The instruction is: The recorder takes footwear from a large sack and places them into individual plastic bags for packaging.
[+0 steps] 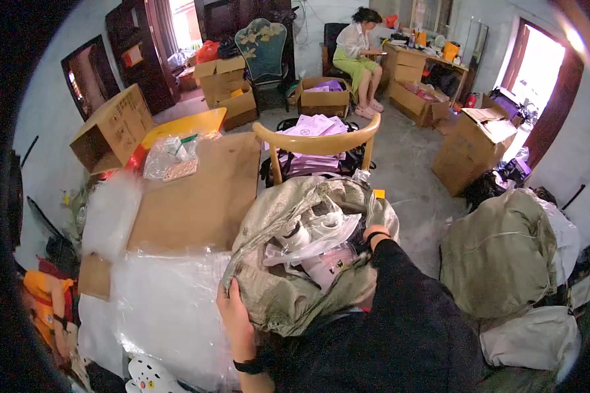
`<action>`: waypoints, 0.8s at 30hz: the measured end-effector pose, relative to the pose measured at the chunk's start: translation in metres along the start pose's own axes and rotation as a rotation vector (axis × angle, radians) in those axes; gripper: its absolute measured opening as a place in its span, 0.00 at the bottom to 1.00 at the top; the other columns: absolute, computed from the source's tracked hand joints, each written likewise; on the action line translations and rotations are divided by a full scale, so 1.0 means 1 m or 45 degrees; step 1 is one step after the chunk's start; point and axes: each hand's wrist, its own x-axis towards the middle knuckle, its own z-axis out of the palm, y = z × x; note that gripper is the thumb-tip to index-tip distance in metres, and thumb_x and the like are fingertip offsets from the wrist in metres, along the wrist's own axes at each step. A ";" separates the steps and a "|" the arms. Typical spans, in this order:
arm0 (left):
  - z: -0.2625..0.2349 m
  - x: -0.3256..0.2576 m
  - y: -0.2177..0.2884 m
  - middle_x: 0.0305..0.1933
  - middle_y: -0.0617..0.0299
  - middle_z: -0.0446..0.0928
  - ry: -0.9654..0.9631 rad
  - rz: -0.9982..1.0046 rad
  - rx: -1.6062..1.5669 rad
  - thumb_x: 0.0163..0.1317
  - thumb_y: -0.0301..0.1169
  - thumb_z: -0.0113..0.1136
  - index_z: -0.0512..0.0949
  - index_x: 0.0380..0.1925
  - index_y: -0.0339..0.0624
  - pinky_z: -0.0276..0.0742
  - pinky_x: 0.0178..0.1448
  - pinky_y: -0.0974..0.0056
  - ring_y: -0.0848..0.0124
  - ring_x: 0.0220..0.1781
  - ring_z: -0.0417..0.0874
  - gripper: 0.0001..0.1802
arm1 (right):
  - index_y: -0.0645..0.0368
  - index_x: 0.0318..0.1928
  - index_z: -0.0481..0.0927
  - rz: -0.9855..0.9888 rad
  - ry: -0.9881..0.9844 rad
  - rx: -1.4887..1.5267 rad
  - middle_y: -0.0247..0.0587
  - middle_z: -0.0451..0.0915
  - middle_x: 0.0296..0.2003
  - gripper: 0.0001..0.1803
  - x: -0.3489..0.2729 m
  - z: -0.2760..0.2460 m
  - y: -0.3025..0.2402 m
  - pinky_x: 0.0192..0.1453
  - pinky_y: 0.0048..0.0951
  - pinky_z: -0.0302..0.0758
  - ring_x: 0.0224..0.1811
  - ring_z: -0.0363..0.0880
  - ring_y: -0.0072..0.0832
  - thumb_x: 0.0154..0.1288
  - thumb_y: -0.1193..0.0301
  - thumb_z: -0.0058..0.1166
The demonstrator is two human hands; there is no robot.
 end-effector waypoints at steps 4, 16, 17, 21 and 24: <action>0.009 0.001 0.012 0.42 0.54 0.77 -0.081 0.032 0.028 0.66 0.33 0.50 0.73 0.46 0.30 0.69 0.51 0.65 0.68 0.44 0.74 0.16 | 0.61 0.37 0.83 -0.518 0.569 -0.033 0.54 0.82 0.34 0.14 0.061 -0.022 0.057 0.41 0.43 0.77 0.37 0.82 0.43 0.54 0.69 0.47; 0.001 0.005 0.000 0.45 0.52 0.76 -0.066 -0.080 -0.088 0.68 0.42 0.48 0.73 0.48 0.28 0.69 0.51 0.64 0.67 0.45 0.75 0.24 | 0.71 0.33 0.79 0.047 1.236 1.709 0.43 0.80 0.27 0.17 -0.010 -0.073 0.162 0.38 0.35 0.69 0.30 0.75 0.30 0.55 0.65 0.51; -0.001 0.007 -0.001 0.45 0.52 0.76 -0.038 -0.062 -0.124 0.68 0.42 0.48 0.73 0.48 0.28 0.70 0.50 0.64 0.67 0.44 0.75 0.24 | 0.71 0.33 0.79 0.044 1.233 1.703 0.43 0.80 0.27 0.17 -0.014 -0.072 0.159 0.38 0.35 0.69 0.30 0.75 0.30 0.55 0.65 0.51; -0.003 0.005 -0.001 0.43 0.51 0.75 -0.023 0.013 -0.131 0.68 0.43 0.48 0.70 0.49 0.28 0.69 0.51 0.64 0.67 0.44 0.73 0.24 | 0.71 0.35 0.78 0.166 1.207 1.468 0.57 0.80 0.33 0.21 -0.017 -0.075 0.159 0.45 0.43 0.68 0.39 0.76 0.50 0.57 0.60 0.47; -0.004 -0.004 0.001 0.49 0.50 0.72 0.054 0.059 0.013 0.66 0.41 0.52 0.65 0.55 0.32 0.66 0.57 0.61 0.63 0.50 0.71 0.26 | 0.70 0.38 0.79 0.211 1.212 1.440 0.61 0.79 0.38 0.23 -0.020 -0.081 0.140 0.49 0.44 0.69 0.45 0.76 0.55 0.58 0.58 0.45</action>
